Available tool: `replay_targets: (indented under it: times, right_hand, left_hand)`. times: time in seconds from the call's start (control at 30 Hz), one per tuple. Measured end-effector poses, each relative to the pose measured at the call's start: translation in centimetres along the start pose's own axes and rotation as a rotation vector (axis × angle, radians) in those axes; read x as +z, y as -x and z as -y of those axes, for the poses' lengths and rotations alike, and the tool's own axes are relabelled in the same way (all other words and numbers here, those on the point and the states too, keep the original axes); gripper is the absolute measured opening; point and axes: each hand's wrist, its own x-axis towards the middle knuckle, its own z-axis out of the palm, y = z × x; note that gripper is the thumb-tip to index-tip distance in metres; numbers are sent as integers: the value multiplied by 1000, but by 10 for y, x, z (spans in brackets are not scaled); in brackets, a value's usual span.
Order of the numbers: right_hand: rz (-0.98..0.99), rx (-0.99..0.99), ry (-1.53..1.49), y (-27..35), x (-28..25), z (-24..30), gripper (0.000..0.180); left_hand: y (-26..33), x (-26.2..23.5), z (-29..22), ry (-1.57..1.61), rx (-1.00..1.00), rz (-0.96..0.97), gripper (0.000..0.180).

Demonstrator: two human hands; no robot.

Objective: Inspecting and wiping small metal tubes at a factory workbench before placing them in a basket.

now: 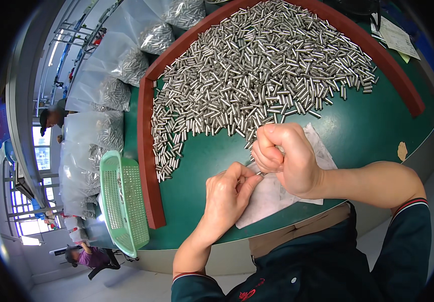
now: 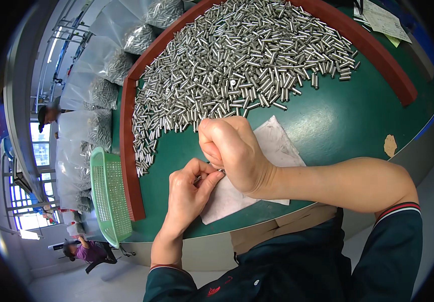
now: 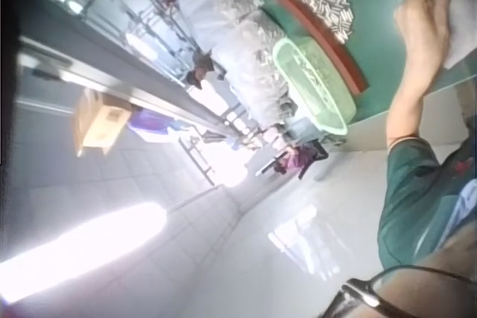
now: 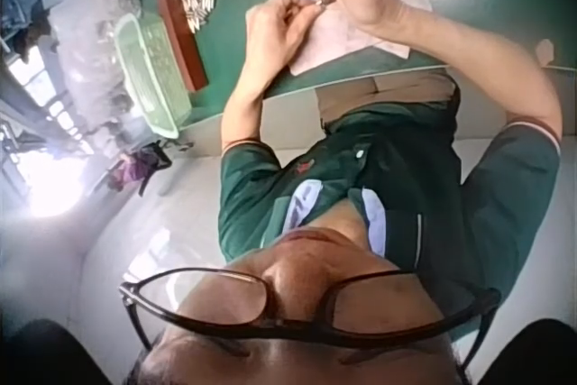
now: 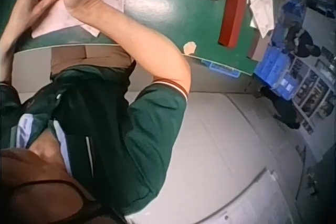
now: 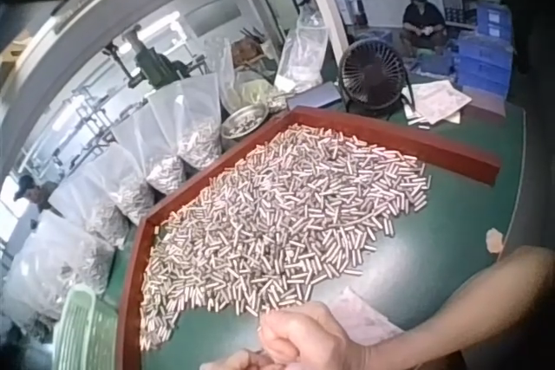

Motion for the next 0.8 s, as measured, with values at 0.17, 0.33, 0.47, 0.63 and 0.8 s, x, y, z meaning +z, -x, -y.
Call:
replay_targets:
  times: [0.17,0.33,0.47,0.63,0.8]
  right_hand:
    - [12,-25,5,1,-1,-2,35]
    - [86,-101,38,2,1,-9,29]
    - [129,-285,247,2,0,-14,28]
    - [103,-288,298,2,5,-10,28]
    - [12,-44,57,-6,1,2,33]
  left_hand:
    - [0,1,0,26,3,-8,16]
    - [0,-1,2,59,5,-16,16]
    - [-4,1,2,90,32,-3,17]
    - [-3,-2,-2,71,22,4,17]
    - [-4,3,2,44,19,-8,18]
